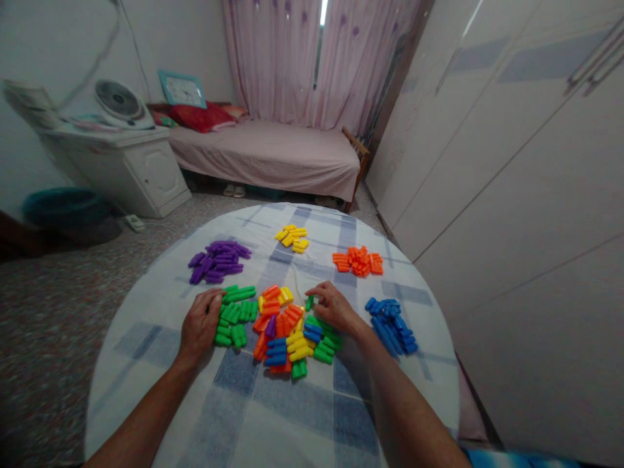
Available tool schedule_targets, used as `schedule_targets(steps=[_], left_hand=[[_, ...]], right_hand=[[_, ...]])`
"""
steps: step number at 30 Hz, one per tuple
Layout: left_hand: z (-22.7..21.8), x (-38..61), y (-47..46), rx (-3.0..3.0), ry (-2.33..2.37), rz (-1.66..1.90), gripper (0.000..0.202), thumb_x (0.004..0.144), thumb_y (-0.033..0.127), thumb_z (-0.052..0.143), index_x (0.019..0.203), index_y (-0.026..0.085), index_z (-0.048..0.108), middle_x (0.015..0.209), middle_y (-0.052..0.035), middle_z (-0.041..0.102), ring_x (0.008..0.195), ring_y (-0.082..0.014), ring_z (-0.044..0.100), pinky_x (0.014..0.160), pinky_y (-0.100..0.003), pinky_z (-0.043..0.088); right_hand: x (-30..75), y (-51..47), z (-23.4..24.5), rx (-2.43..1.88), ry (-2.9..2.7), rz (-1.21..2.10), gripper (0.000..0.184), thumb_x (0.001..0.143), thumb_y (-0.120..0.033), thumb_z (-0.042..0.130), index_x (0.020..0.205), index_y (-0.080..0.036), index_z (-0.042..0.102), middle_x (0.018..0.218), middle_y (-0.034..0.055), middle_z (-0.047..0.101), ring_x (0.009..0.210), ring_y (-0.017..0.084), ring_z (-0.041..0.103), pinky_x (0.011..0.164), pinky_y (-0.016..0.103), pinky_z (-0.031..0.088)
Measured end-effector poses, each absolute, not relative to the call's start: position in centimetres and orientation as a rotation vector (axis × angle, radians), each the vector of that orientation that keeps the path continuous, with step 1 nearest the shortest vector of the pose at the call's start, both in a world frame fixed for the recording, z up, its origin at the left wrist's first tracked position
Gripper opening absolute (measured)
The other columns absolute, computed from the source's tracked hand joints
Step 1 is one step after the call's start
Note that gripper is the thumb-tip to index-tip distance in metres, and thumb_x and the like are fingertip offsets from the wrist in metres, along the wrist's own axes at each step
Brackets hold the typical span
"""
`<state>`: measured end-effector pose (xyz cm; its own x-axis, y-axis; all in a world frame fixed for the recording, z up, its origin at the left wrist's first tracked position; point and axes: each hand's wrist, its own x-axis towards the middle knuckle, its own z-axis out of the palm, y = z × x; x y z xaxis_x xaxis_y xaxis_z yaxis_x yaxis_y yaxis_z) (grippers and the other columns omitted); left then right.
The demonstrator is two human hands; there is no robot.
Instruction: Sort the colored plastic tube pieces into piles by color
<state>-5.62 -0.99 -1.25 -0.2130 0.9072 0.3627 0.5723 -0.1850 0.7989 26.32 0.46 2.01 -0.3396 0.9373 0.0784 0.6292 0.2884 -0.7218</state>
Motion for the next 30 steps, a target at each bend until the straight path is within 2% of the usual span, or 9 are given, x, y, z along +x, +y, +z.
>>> schedule_targets(steps=[3,7,12,16,23,26,30], left_hand=[[-1.4,-5.7,-0.8,1.712,1.733,1.355,0.035,0.091,0.043,0.036,0.098,0.019,0.061,0.107,-0.0058,0.059,0.104,-0.0205,0.055,0.096,-0.034,0.042],[-1.4,-5.8,-0.8,1.712,1.715,1.354,0.035,0.090,0.043,0.037,0.098,0.019,0.061,0.107,-0.0061,0.059,0.105,-0.0209,0.054,0.098,-0.035,0.041],[-1.2,-5.9,-1.1,1.686,1.679,1.399,0.031,0.090,0.040,0.039,0.099,0.019,0.060,0.107,-0.0059,0.059,0.104,-0.0206,0.055,0.097,-0.036,0.041],[-1.0,-5.8,-1.5,1.693,1.678,1.470,0.028,0.090,0.037,0.041,0.101,0.019,0.060,0.106,-0.0053,0.059,0.104,-0.0203,0.055,0.096,-0.035,0.042],[1.3,-4.4,-2.9,2.010,1.755,1.473,0.028,0.088,0.033,0.043,0.105,0.018,0.060,0.117,-0.0095,0.055,0.113,-0.0239,0.050,0.102,-0.042,0.038],[3.4,-2.0,-3.2,2.156,1.639,1.351,0.026,0.088,0.031,0.045,0.104,0.019,0.061,0.116,-0.0091,0.057,0.112,-0.0237,0.051,0.099,-0.042,0.041],[5.2,3.3,-2.3,2.373,1.389,1.000,0.021,0.084,0.023,0.049,0.100,0.020,0.063,0.106,-0.0076,0.063,0.104,-0.0221,0.055,0.094,-0.040,0.044]], right_hand=[[25.4,0.3,1.6,-1.484,-2.095,0.676,0.035,0.075,-0.010,0.053,0.106,-0.022,0.066,0.108,0.0044,0.053,0.069,0.009,0.052,0.067,0.023,0.043],[24.9,0.2,0.8,-1.583,-2.028,0.519,0.023,0.080,-0.016,0.053,0.098,-0.022,0.066,0.099,0.0026,0.056,0.074,0.011,0.054,0.070,0.025,0.041],[25.9,-0.3,0.1,-1.490,-1.853,0.567,0.029,0.079,-0.019,0.051,0.106,-0.020,0.063,0.097,0.0041,0.059,0.079,0.014,0.056,0.074,0.028,0.045],[26.6,-0.6,-0.2,-1.549,-1.587,0.518,0.025,0.080,-0.026,0.048,0.097,-0.018,0.064,0.093,0.0051,0.062,0.080,0.017,0.058,0.075,0.031,0.046],[26.6,-0.8,-0.6,-1.528,-1.454,0.432,0.024,0.078,-0.025,0.044,0.088,-0.017,0.065,0.087,0.0064,0.064,0.079,0.019,0.058,0.074,0.032,0.044],[27.0,-0.9,-0.6,-1.535,-1.363,0.447,0.026,0.077,-0.026,0.043,0.089,-0.017,0.065,0.088,0.0069,0.064,0.076,0.019,0.057,0.072,0.031,0.045],[27.4,-1.0,-0.6,-1.531,-1.323,0.498,0.028,0.077,-0.028,0.043,0.089,-0.017,0.065,0.087,0.0065,0.065,0.073,0.019,0.057,0.070,0.031,0.045]])
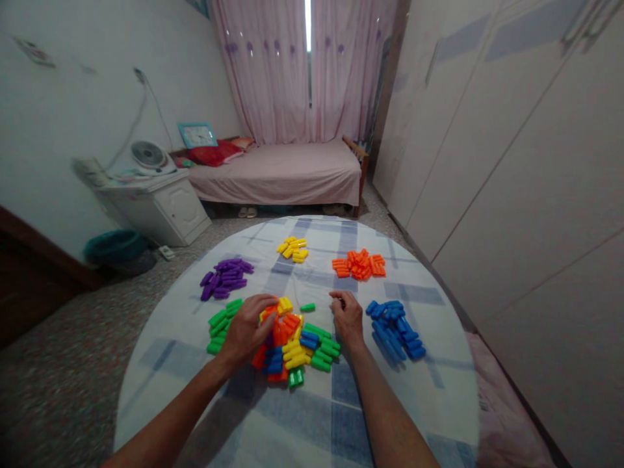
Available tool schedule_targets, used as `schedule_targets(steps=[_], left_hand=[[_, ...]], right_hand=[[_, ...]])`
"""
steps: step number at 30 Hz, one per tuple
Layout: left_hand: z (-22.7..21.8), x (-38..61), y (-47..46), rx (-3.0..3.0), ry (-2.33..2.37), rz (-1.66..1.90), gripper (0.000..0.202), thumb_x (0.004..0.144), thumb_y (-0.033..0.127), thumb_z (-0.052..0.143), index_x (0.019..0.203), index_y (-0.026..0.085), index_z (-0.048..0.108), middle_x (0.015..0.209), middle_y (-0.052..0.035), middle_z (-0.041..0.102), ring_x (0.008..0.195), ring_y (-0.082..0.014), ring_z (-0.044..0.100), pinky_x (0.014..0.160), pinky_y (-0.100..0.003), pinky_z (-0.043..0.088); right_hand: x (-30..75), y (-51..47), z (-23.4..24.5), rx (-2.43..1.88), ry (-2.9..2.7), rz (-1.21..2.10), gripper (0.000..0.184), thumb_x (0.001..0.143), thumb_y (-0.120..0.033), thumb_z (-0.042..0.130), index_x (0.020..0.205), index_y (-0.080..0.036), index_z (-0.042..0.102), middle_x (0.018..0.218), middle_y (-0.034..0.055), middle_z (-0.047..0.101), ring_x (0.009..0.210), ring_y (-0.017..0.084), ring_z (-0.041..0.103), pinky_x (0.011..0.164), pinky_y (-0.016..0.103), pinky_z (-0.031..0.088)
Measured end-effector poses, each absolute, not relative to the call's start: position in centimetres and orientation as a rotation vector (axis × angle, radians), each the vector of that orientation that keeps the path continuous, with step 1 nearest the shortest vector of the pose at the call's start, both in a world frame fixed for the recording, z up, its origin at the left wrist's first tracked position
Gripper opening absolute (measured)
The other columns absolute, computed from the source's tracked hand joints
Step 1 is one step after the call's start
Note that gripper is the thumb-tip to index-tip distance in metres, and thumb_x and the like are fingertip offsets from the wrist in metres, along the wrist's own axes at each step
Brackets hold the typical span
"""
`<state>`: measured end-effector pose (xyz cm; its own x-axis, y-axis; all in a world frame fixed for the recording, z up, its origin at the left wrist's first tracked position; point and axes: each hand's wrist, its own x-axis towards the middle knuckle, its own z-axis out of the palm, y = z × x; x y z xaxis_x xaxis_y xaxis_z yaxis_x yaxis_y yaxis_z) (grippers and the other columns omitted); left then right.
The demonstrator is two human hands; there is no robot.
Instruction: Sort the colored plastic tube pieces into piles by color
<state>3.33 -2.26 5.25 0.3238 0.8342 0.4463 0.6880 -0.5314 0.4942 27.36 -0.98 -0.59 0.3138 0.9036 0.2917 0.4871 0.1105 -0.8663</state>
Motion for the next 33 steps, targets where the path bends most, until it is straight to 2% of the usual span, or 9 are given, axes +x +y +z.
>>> schedule_targets(steps=[7,14,18,22,28,33], left_hand=[[5.4,11.1,0.8,2.589,1.488,0.262,0.018,0.077,0.022,0.059,0.094,0.018,0.065,0.095,-0.0110,0.065,0.098,-0.0257,0.057,0.084,-0.039,0.045],[4.8,11.9,1.8,2.558,1.558,0.144,0.013,0.081,0.015,0.051,0.085,0.018,0.064,0.089,-0.0109,0.064,0.087,-0.0245,0.060,0.073,-0.035,0.044],[5.9,10.0,1.5,2.555,1.626,0.267,0.014,0.082,0.019,0.052,0.092,0.019,0.062,0.092,-0.0081,0.062,0.090,-0.0228,0.058,0.075,-0.033,0.044],[6.3,4.2,0.9,2.505,1.787,0.677,0.018,0.084,0.022,0.050,0.098,0.019,0.060,0.091,-0.0068,0.062,0.090,-0.0220,0.056,0.080,-0.034,0.043],[2.5,-5.8,0.3,2.282,2.017,0.938,0.021,0.081,0.025,0.050,0.096,0.017,0.063,0.093,-0.0085,0.064,0.093,-0.0251,0.055,0.085,-0.040,0.045],[0.0,-7.6,-0.5,1.989,1.853,1.197,0.029,0.084,0.037,0.047,0.100,0.018,0.063,0.105,-0.0082,0.062,0.102,-0.0223,0.057,0.094,-0.038,0.045]], right_hand=[[27.5,-1.0,-0.8,-1.506,-1.327,0.564,0.027,0.077,-0.028,0.043,0.090,-0.018,0.065,0.090,0.0067,0.066,0.082,0.020,0.060,0.074,0.031,0.046],[27.6,-1.0,-0.9,-1.512,-1.373,0.571,0.027,0.077,-0.027,0.043,0.090,-0.018,0.065,0.092,0.0075,0.066,0.086,0.022,0.060,0.077,0.033,0.045],[27.5,-0.9,-0.8,-1.511,-1.404,0.564,0.027,0.078,-0.026,0.042,0.090,-0.018,0.065,0.091,0.0072,0.066,0.088,0.022,0.059,0.079,0.032,0.044],[27.5,-1.0,-0.8,-1.506,-1.425,0.558,0.026,0.077,-0.027,0.044,0.089,-0.017,0.065,0.089,0.0069,0.065,0.085,0.021,0.059,0.079,0.033,0.044],[27.4,-0.7,-0.2,-1.493,-1.467,0.567,0.028,0.078,-0.031,0.045,0.088,-0.016,0.066,0.089,0.0075,0.065,0.085,0.021,0.060,0.079,0.035,0.046],[25.3,0.8,2.2,-1.381,-1.723,0.680,0.027,0.082,-0.026,0.045,0.098,-0.018,0.065,0.098,0.0074,0.066,0.088,0.019,0.062,0.073,0.031,0.049]])
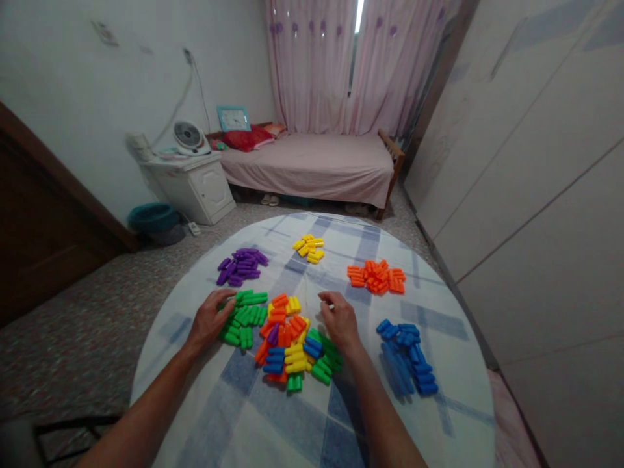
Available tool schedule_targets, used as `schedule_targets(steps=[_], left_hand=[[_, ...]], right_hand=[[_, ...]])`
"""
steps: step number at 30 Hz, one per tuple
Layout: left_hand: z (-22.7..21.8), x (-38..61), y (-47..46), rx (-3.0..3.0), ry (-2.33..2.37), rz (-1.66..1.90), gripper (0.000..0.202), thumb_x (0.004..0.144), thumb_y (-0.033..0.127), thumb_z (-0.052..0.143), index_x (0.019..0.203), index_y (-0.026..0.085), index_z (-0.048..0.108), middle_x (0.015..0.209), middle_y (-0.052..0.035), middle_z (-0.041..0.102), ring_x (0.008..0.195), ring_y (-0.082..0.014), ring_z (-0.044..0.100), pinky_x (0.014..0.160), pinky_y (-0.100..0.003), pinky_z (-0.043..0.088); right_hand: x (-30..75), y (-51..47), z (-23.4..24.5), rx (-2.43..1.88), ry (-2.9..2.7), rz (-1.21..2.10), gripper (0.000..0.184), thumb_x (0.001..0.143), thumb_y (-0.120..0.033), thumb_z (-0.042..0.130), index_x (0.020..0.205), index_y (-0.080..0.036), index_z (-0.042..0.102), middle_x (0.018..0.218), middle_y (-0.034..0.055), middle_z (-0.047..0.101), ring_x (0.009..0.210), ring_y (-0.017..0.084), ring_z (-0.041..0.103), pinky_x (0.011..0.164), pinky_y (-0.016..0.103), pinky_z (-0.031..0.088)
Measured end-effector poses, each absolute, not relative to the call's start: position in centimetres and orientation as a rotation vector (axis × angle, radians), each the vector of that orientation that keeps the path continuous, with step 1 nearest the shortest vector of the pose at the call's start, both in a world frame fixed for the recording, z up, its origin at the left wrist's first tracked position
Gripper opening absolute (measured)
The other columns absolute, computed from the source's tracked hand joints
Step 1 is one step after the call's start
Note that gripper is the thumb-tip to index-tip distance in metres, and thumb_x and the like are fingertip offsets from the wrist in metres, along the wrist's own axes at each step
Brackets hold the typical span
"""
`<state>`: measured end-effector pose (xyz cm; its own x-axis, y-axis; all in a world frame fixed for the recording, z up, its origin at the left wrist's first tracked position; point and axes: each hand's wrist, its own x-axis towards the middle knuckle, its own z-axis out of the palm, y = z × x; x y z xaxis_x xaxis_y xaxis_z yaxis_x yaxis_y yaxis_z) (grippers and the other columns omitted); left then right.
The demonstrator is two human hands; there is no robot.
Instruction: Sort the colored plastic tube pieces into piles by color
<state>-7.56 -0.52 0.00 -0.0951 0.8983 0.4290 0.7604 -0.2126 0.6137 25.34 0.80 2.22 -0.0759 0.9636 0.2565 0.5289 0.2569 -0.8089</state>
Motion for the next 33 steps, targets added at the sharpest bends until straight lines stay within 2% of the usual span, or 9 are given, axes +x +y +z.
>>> schedule_targets(steps=[4,7,15,22,29,33], left_hand=[[-0.8,-6.8,-1.0,1.813,1.800,1.276,0.038,0.087,0.044,0.045,0.109,0.017,0.062,0.118,-0.0092,0.060,0.113,-0.0216,0.054,0.102,-0.038,0.040],[-1.0,-6.5,-1.1,1.772,1.788,1.270,0.041,0.088,0.045,0.043,0.112,0.016,0.061,0.119,-0.0095,0.060,0.113,-0.0216,0.054,0.103,-0.038,0.039],[-0.6,-6.7,-1.1,1.696,1.811,1.248,0.041,0.089,0.047,0.038,0.106,0.017,0.062,0.110,-0.0073,0.064,0.104,-0.0214,0.058,0.096,-0.035,0.043],[-0.5,-6.5,-1.2,1.701,1.819,1.250,0.041,0.089,0.047,0.038,0.105,0.018,0.063,0.109,-0.0070,0.064,0.103,-0.0214,0.058,0.095,-0.034,0.044],[-0.7,-6.7,-1.0,1.740,1.819,1.255,0.041,0.089,0.046,0.038,0.104,0.018,0.063,0.109,-0.0069,0.064,0.104,-0.0214,0.058,0.095,-0.034,0.044],[-0.8,-6.7,-1.0,1.721,1.822,1.259,0.041,0.089,0.046,0.037,0.104,0.018,0.063,0.108,-0.0074,0.064,0.104,-0.0214,0.058,0.096,-0.035,0.043]], right_hand=[[22.0,2.8,3.6,-1.218,-2.088,0.685,0.032,0.080,-0.016,0.052,0.111,-0.021,0.062,0.112,0.0064,0.064,0.103,0.019,0.057,0.089,0.035,0.046],[19.6,4.4,3.7,-1.145,-2.311,0.663,0.038,0.078,-0.012,0.056,0.115,-0.020,0.061,0.118,0.0080,0.062,0.110,0.020,0.053,0.096,0.037,0.040],[16.8,5.9,2.8,-1.225,-2.536,0.576,0.032,0.078,-0.021,0.064,0.109,-0.020,0.066,0.102,0.0094,0.065,0.093,0.021,0.057,0.080,0.031,0.044],[19.5,6.3,2.6,-1.279,-2.293,0.463,0.020,0.082,-0.022,0.061,0.102,-0.018,0.066,0.095,0.0061,0.065,0.089,0.018,0.056,0.081,0.029,0.042],[28.6,8.7,4.0,-1.794,-2.059,-0.075,0.021,0.085,-0.022,0.056,0.103,-0.016,0.063,0.100,0.0103,0.063,0.097,0.022,0.053,0.087,0.032,0.038],[31.5,9.0,3.8,-1.989,-2.073,-0.233,0.020,0.084,-0.026,0.057,0.101,-0.017,0.064,0.102,0.0115,0.061,0.100,0.024,0.051,0.086,0.034,0.037]])
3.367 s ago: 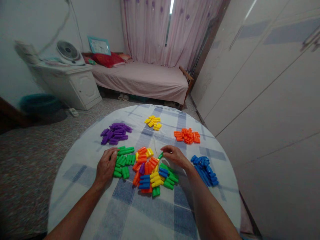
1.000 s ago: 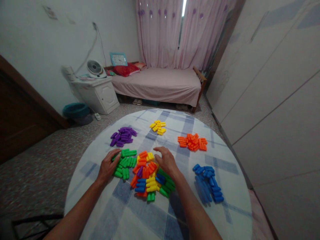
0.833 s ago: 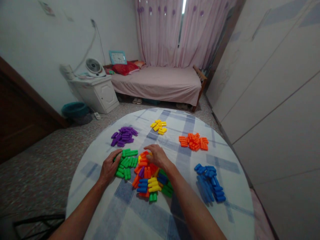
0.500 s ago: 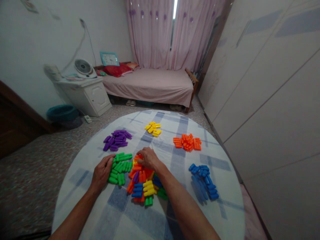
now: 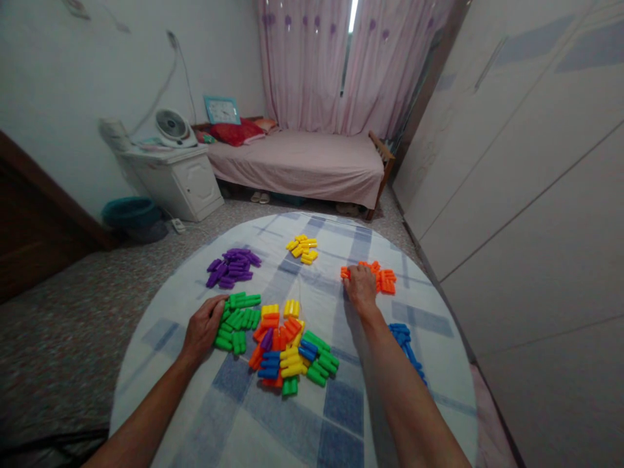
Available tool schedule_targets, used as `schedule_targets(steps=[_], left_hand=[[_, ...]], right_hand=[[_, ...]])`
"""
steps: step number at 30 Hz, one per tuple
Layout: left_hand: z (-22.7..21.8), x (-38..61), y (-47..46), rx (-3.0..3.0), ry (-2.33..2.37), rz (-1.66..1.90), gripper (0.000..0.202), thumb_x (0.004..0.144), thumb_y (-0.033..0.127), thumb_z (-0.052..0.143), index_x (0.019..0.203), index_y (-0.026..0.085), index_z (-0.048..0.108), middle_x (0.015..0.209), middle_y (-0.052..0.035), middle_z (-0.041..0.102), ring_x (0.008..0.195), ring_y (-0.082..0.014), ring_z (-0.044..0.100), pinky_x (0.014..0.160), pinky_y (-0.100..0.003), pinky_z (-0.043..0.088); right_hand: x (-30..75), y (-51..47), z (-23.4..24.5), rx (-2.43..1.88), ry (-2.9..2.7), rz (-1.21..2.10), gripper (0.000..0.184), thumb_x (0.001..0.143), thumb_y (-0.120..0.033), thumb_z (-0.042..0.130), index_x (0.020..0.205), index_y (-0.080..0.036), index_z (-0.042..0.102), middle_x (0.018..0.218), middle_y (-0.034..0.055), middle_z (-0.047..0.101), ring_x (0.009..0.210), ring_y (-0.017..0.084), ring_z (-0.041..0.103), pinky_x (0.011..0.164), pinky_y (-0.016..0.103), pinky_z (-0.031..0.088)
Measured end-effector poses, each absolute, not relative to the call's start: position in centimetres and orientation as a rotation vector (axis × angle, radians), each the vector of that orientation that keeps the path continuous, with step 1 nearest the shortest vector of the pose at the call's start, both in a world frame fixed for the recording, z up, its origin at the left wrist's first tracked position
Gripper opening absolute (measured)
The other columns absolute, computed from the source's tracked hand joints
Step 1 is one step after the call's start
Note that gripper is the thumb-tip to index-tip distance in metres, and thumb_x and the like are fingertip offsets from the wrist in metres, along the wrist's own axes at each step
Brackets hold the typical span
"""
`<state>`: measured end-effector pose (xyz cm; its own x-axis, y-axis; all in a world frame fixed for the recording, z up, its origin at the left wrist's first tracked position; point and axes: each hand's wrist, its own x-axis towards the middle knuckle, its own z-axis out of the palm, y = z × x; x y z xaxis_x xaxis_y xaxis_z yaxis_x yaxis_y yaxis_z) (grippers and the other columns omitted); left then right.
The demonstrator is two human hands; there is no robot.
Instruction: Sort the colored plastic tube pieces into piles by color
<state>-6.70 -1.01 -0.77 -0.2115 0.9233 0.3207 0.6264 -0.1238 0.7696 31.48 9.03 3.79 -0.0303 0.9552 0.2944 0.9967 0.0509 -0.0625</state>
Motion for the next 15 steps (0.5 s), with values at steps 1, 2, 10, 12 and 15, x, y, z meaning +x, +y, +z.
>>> schedule_targets(steps=[1,2,10,12,15], left_hand=[[-0.8,-6.7,-1.0,1.714,1.823,1.259,0.041,0.089,0.046,0.037,0.104,0.018,0.062,0.108,-0.0075,0.064,0.104,-0.0214,0.058,0.096,-0.035,0.043],[-0.8,-6.7,-1.0,1.708,1.825,1.259,0.040,0.089,0.046,0.037,0.104,0.018,0.062,0.108,-0.0076,0.064,0.103,-0.0213,0.058,0.096,-0.035,0.043],[-0.9,-6.6,-1.0,1.697,1.818,1.272,0.039,0.090,0.044,0.037,0.103,0.018,0.062,0.107,-0.0077,0.064,0.103,-0.0211,0.058,0.095,-0.035,0.043],[-0.9,-6.6,-1.0,1.700,1.816,1.276,0.038,0.090,0.044,0.037,0.103,0.018,0.062,0.107,-0.0077,0.064,0.103,-0.0211,0.058,0.095,-0.035,0.043],[-0.8,-6.6,-1.0,1.713,1.813,1.282,0.038,0.090,0.043,0.038,0.102,0.017,0.063,0.106,-0.0076,0.064,0.102,-0.0209,0.058,0.095,-0.034,0.043]], right_hand=[[31.7,9.0,3.7,-2.001,-2.077,-0.242,0.021,0.084,-0.027,0.056,0.101,-0.017,0.064,0.103,0.0118,0.061,0.101,0.025,0.051,0.086,0.035,0.037],[31.6,8.8,3.7,-2.002,-2.066,-0.242,0.022,0.084,-0.027,0.056,0.102,-0.016,0.064,0.105,0.0124,0.061,0.102,0.026,0.051,0.087,0.036,0.038],[26.8,4.2,6.1,-1.235,-2.333,0.640,0.033,0.081,-0.023,0.061,0.114,-0.022,0.061,0.114,0.0073,0.060,0.106,0.021,0.054,0.093,0.037,0.042],[25.2,2.5,6.6,-1.041,-2.411,0.849,0.035,0.079,-0.022,0.064,0.113,-0.024,0.062,0.115,0.0061,0.060,0.107,0.020,0.054,0.094,0.036,0.043],[23.4,0.8,6.5,-0.964,-2.515,0.907,0.042,0.074,-0.016,0.067,0.114,-0.026,0.063,0.115,0.0056,0.061,0.109,0.021,0.053,0.095,0.036,0.042]])
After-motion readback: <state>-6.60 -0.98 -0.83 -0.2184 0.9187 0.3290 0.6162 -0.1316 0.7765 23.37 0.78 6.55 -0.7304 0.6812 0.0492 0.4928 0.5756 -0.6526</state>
